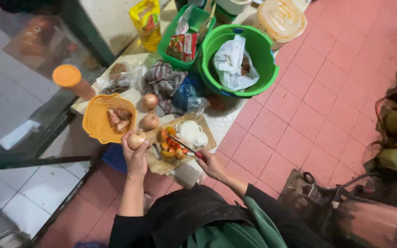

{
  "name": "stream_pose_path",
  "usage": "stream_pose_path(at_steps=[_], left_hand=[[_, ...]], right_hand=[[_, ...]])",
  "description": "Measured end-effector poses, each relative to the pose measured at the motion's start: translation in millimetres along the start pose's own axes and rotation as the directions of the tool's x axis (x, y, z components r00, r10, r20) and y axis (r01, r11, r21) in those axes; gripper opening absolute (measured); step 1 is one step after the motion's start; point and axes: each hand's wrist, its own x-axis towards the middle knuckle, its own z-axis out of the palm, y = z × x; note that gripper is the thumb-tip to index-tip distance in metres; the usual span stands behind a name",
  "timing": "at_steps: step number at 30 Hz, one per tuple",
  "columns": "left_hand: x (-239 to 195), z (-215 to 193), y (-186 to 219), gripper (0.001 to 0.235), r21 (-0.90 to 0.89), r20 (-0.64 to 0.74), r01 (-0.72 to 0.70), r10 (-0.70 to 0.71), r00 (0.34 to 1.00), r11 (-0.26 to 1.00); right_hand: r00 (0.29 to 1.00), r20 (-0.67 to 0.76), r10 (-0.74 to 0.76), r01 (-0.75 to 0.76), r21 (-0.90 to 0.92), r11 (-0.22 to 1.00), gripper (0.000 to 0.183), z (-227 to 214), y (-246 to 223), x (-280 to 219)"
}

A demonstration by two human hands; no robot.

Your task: Retrieving onions from a storage shelf and peeling them at a workstation using a knife.

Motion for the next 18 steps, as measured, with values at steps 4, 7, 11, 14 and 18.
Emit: stream_pose_path(at_steps=[4, 7, 11, 14, 18], left_hand=[[-41.3, -80.0, 47.2, 0.058, -0.045, -0.047, 0.021, -0.023, 0.999, 0.999], [-66.4, -155.0, 74.2, 0.044, -0.166, -0.106, -0.006, -0.012, 0.994, 0.986], [-102.0, -243.0, 102.5, 0.039, -0.131, -0.223, 0.006, -0.035, 0.974, 0.991], [-123.9, -301.9, 95.4, 0.036, -0.150, -0.290, -0.011, -0.033, 0.956, 0.989], [-143.5, -377.1, 42.5, 0.033, -0.271, -0.373, 0.005, -0.110, 0.921, 0.963]], right_hand=[[0.993, 0.114, -0.026, 0.024, 0.023, 0.999, 0.032, 77.8, -45.2, -19.6], [0.967, 0.229, -0.111, 0.118, -0.019, 0.993, 0.031, 147.7, -72.9, -36.1], [0.916, 0.401, -0.005, 0.088, -0.189, 0.978, 0.034, 257.8, -64.1, -40.5], [0.912, 0.395, 0.109, 0.014, -0.297, 0.955, 0.038, 355.2, 26.2, -10.0], [0.927, 0.297, 0.231, -0.131, -0.322, 0.938, 0.036, 411.3, 85.1, 42.7]])
